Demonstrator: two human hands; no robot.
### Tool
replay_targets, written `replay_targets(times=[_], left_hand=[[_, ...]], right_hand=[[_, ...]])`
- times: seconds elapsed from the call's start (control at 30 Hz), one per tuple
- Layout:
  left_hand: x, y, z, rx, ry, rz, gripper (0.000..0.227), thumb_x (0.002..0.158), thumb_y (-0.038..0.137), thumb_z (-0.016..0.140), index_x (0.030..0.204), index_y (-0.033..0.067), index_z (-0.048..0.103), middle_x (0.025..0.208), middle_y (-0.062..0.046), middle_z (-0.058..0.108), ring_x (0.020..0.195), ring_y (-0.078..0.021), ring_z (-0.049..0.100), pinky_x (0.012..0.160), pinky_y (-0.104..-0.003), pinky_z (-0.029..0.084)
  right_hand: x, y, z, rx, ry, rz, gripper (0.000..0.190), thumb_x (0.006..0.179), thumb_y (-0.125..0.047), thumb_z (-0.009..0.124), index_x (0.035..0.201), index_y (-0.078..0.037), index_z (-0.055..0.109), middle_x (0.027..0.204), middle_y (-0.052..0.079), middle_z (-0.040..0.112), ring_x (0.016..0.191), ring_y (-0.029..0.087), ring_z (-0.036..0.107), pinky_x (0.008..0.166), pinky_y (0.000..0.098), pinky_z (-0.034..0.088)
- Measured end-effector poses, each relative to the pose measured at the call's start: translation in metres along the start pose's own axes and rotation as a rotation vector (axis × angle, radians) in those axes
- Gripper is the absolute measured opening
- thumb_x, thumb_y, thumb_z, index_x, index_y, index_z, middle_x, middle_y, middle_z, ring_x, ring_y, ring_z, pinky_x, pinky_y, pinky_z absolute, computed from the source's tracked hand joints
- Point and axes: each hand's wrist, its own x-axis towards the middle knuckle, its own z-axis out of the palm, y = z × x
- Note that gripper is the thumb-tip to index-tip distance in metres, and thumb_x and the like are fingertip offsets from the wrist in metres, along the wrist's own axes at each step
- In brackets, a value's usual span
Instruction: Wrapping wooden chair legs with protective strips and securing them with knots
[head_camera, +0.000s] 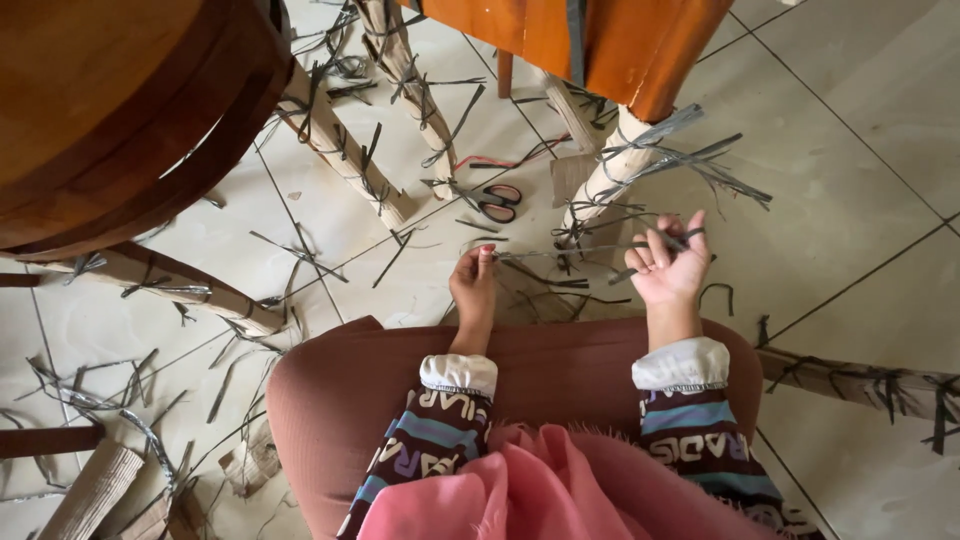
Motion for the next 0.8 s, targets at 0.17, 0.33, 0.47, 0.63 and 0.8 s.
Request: replay_targets(times=[0.17,0.33,0.47,0.63,0.8], left_hand=[[0.016,-0.04,-0.01,-0.025,0.051,-0.005,0.014,0.103,0.015,0.064,0.108,0.0063,0.075,0.088,-0.007,0.071,0.083,-0.0144,0.064,0.085,-0.031,0.053],[0.022,-0.056,-0.009,-0.079,0.053,0.021,0.015,0.101,0.006,0.063,0.113,0.0052,0.072,0.097,-0.007,0.07,0.094,-0.0144,0.062,0.093,-0.031,0.05],[0.032,-0.106,-0.009,0.053,-0.046,0.021,0.018,0.09,-0.002,0.073,0.106,0.0067,0.072,0.1,-0.011,0.075,0.097,-0.0224,0.071,0.091,-0.037,0.055],[0.034,-0.108,0.005,-0.879,0.109,-0.515,0.006,0.092,0.0,0.065,0.088,0.0005,0.069,0.087,-0.012,0.071,0.089,-0.0247,0.071,0.09,-0.034,0.055],[0.049,-0.137,0.011,0.9,-0.448,0.039,0.052,0.089,0.024,0.068,0.133,0.0459,0.051,0.14,0.005,0.047,0.114,-0.0204,0.067,0.086,-0.036,0.059]], right_hand=[[-0.004,0.004,0.027,-0.178,0.047,-0.101,0.059,0.102,-0.063,0.04,0.082,-0.017,0.07,0.038,-0.002,0.021,0.046,0.012,0.026,0.059,0.0244,0.034],[0.003,0.038,0.033,-0.672,0.185,-0.234,0.035,0.109,-0.029,0.056,0.096,0.001,0.069,0.045,0.004,0.036,0.044,0.012,0.038,0.057,0.0262,0.05],[0.014,0.077,0.025,-1.341,0.257,-0.312,0.037,0.094,-0.035,0.079,0.116,-0.014,0.058,0.09,0.008,0.067,0.083,0.025,0.068,0.076,0.0388,0.055],[0.016,0.085,0.053,-1.493,0.375,-0.252,0.06,0.082,-0.032,0.088,0.118,-0.009,0.046,0.112,0.018,0.061,0.105,0.041,0.069,0.09,0.0502,0.058],[0.038,0.09,0.041,-1.455,0.374,-0.142,0.077,0.076,-0.021,0.09,0.135,0.003,0.047,0.128,0.026,0.058,0.124,0.041,0.061,0.105,0.0513,0.051]])
